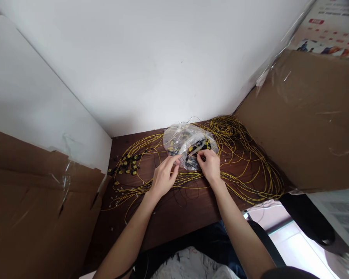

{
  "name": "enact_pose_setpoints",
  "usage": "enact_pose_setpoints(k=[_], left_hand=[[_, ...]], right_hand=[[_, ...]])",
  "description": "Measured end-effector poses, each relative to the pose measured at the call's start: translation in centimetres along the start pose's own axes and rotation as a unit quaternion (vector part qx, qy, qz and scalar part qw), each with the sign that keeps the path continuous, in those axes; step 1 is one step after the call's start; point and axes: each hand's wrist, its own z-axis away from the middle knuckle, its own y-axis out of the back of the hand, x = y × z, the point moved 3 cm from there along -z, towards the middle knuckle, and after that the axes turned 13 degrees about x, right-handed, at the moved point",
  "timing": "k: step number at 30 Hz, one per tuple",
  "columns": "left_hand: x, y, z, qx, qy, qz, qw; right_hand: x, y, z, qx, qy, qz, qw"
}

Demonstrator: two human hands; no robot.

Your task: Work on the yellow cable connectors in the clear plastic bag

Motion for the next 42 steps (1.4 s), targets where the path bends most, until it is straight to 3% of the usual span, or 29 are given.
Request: enact_pose_setpoints(k=[7,11,16,20,25,32,42], left_hand=[[-0.1,0.0,0.0,0.000,-0.003,0.001,1.000],[0.1,0.0,0.0,0.004,-0.009,0.000,1.000],[0.4,-0.1,0.0,0.010,-0.022,-0.006,1.000],[0.5,-0.2,0.1,0.030,-0.039,-0.011,0.999],[0.4,-0.1,0.0,0.060,-0.036,-0.002,0.998],[0.1,0.3,0.0,0.103,-0.016,0.037,0.994],[-0.6,-0.3,0.2,0.130,0.077,0.085,0.985]], right_hand=[[0.0,0.3,-0.2,0.038,-0.012,0.036,0.999],[-0.6,1.0,-0.3,0.090,-0.004,-0.043,0.995],[-3.1,1.8,0.2,0.134,0.066,-0.172,0.974],[-5.1,1.3,0.8,0.063,0.080,-0.257,0.961],[-6.0,0.6,1.2,-0.005,0.029,-0.308,0.951],[-6.0,0.1,1.4,-0.050,-0.031,-0.358,0.932],[-5.8,-0.2,1.3,-0.051,-0.073,-0.377,0.922]])
